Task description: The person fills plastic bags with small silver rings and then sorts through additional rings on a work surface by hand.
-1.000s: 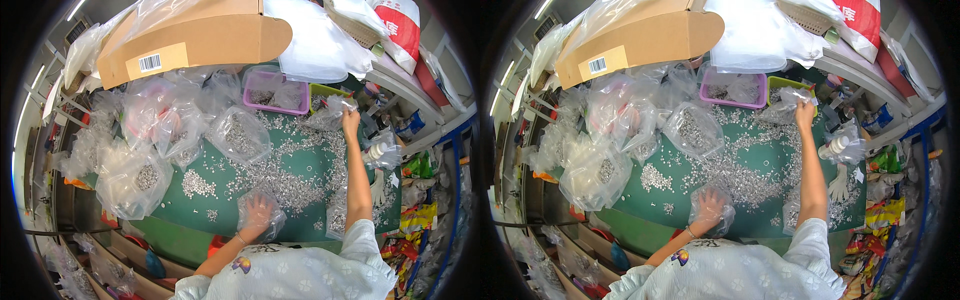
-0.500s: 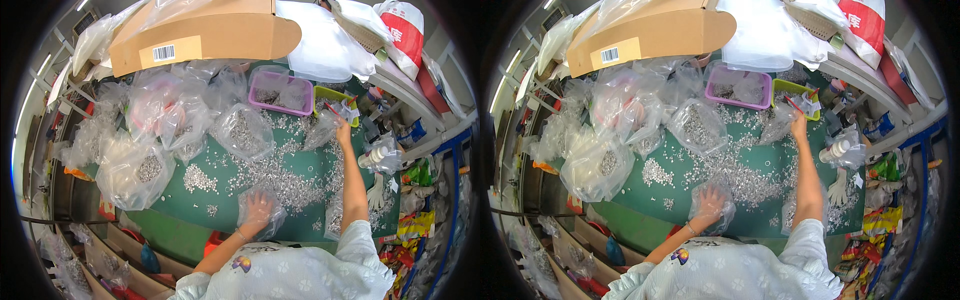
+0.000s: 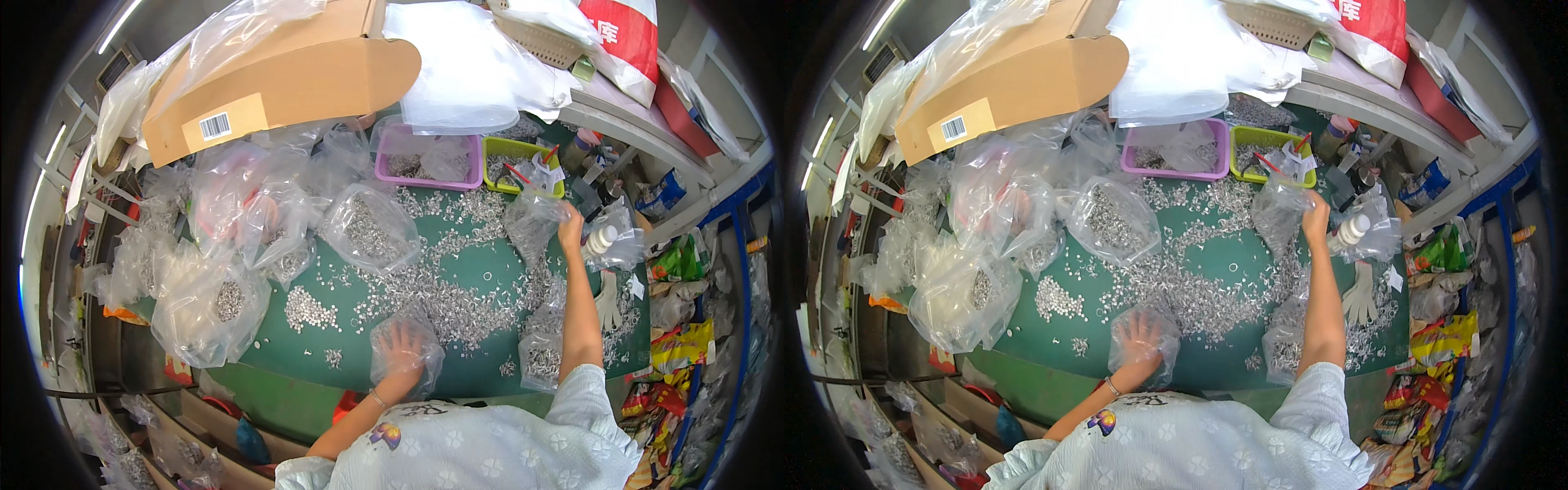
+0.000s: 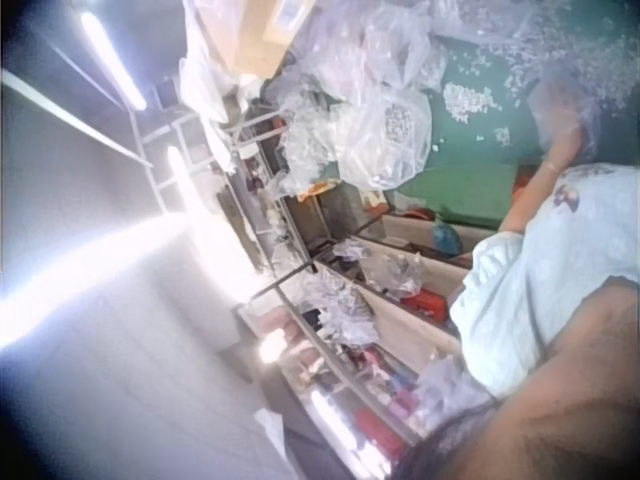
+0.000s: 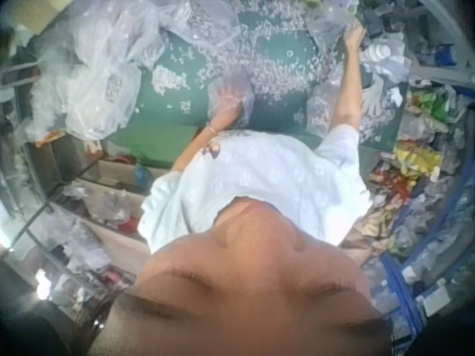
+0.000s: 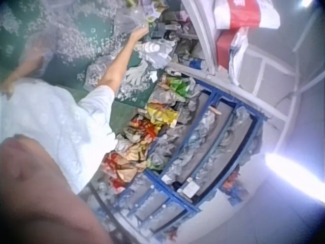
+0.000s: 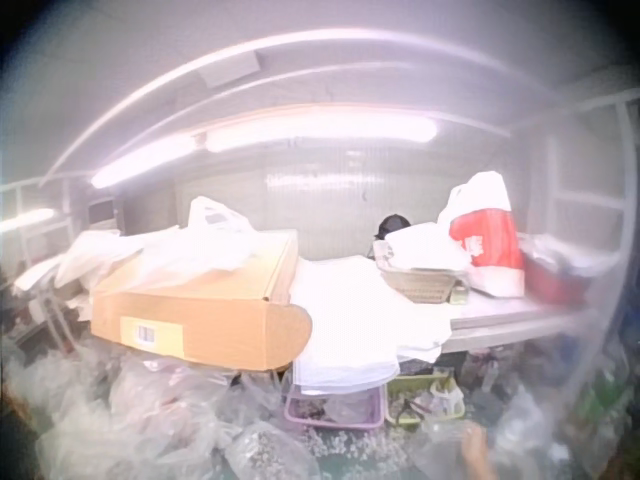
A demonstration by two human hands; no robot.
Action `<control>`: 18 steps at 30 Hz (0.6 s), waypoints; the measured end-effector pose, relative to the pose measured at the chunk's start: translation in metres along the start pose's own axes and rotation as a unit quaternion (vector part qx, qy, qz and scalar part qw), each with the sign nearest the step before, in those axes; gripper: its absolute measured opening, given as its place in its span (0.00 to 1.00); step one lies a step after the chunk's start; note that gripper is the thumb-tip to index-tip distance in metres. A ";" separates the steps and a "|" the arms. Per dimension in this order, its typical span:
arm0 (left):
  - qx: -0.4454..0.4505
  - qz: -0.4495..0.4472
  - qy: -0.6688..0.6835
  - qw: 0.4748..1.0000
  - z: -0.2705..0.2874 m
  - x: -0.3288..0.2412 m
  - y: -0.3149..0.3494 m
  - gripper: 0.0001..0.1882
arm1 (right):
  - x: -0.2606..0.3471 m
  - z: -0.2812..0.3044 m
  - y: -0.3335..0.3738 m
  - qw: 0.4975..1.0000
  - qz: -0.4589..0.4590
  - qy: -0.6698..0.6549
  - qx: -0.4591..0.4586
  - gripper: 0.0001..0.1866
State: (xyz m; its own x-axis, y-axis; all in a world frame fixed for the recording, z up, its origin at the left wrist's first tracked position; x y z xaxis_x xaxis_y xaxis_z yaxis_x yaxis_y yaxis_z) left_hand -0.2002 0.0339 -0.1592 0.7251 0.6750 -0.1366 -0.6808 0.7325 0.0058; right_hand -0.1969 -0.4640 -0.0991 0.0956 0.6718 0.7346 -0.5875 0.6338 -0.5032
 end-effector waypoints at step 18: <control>-0.016 0.242 0.260 0.935 0.108 0.049 0.063 0.32 | 0.248 -0.149 0.334 0.845 0.073 -0.005 0.530 0.63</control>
State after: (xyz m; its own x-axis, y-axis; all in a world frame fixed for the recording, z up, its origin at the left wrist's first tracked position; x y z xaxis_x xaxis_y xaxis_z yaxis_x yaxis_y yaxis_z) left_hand -0.1959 0.1228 -0.0587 0.1883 0.7862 -0.5886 -0.9251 0.3433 0.1625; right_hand -0.2498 -0.0288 -0.1527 -0.0443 0.7062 0.7066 -0.9823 -0.1596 0.0980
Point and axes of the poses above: each hand's wrist, its own y-axis away from the middle knuckle, its own z-axis out of the back of the hand, x = y × z, the point moved 10 cm from there along -y, towards the middle knuckle, and after that the axes turned 12 degrees about -y, right-handed, at the moved point
